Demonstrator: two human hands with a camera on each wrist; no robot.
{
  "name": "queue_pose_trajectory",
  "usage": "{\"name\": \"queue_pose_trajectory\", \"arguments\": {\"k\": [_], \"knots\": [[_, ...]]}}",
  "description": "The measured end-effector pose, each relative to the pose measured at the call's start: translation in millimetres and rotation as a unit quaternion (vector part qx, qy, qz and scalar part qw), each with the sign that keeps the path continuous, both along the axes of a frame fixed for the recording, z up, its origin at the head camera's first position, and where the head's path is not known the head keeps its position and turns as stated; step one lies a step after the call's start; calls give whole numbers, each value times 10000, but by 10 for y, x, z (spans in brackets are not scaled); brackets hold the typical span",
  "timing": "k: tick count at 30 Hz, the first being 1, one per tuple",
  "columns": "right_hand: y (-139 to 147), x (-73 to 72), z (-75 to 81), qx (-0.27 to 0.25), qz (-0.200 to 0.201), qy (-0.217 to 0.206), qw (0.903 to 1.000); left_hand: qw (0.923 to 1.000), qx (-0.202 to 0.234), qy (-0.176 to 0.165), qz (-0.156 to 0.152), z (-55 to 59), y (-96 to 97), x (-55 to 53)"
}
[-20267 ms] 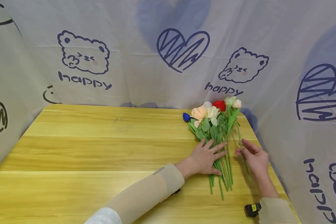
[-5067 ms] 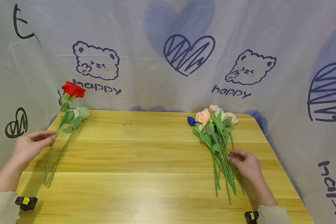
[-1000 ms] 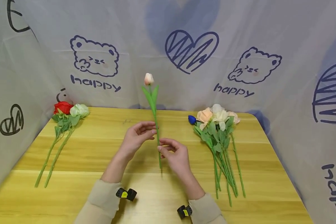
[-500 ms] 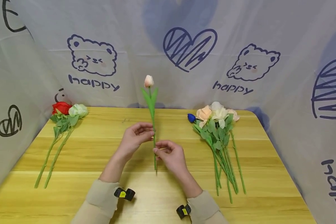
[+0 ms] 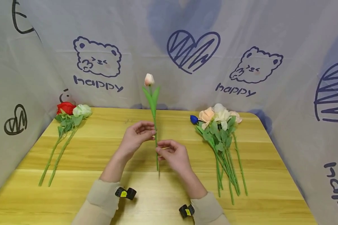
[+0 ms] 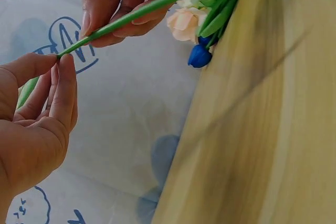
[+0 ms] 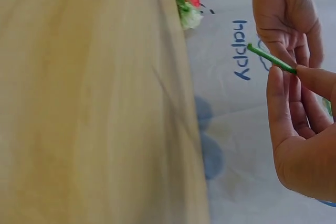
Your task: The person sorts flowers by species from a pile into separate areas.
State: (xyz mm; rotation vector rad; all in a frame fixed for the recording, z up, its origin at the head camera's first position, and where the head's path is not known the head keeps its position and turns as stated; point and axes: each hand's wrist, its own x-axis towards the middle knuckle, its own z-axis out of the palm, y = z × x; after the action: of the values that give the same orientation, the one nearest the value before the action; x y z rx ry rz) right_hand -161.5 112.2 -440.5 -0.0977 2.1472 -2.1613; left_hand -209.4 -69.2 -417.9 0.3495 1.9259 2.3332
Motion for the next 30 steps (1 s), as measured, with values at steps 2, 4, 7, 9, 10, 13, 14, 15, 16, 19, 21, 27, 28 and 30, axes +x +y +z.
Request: {"name": "queue_pose_trajectory", "arguments": {"k": [2, 4, 7, 9, 10, 13, 14, 15, 16, 19, 21, 27, 28, 30], "knots": [[17, 9, 26, -74, 45, 28, 10000, 10000, 16, 23, 32, 20, -20, 16], [34, 17, 51, -150, 100, 38, 9998, 10000, 13, 46, 84, 36, -46, 30], [64, 33, 96, -209, 102, 56, 9997, 9998, -14, 97, 168, 59, -100, 41], [94, 38, 123, -185, 65, 114, 9997, 9997, -46, 129, 196, 77, -143, 39], [114, 41, 137, -180, 41, 159, 9997, 9996, -71, 151, 208, 88, -168, 37], [202, 35, 163, -141, -24, 372, 9992, 9993, -168, 215, 265, 121, -259, 34], [241, 33, 166, -106, -36, 479, 9988, 9991, -210, 230, 296, 132, -295, 36], [286, 31, 170, -79, -53, 580, 9983, 9988, -256, 241, 327, 140, -334, 38], [333, 27, 172, -53, -71, 673, 9977, 9986, -312, 241, 363, 147, -375, 42], [498, 31, 185, 87, -205, 871, 9960, 9974, -480, 209, 491, 151, -505, 48], [625, 45, 191, 215, -364, 907, 9950, 9962, -615, 195, 584, 148, -591, 42], [1024, 115, 162, 601, -950, 674, 9914, 9902, -1065, 41, 900, 90, -885, 16], [1092, 126, 155, 661, -1039, 607, 9905, 9888, -1169, -5, 929, 79, -936, 14], [1239, 145, 138, 751, -1172, 460, 9892, 9857, -1366, -116, 975, 59, -1033, 6]]}}
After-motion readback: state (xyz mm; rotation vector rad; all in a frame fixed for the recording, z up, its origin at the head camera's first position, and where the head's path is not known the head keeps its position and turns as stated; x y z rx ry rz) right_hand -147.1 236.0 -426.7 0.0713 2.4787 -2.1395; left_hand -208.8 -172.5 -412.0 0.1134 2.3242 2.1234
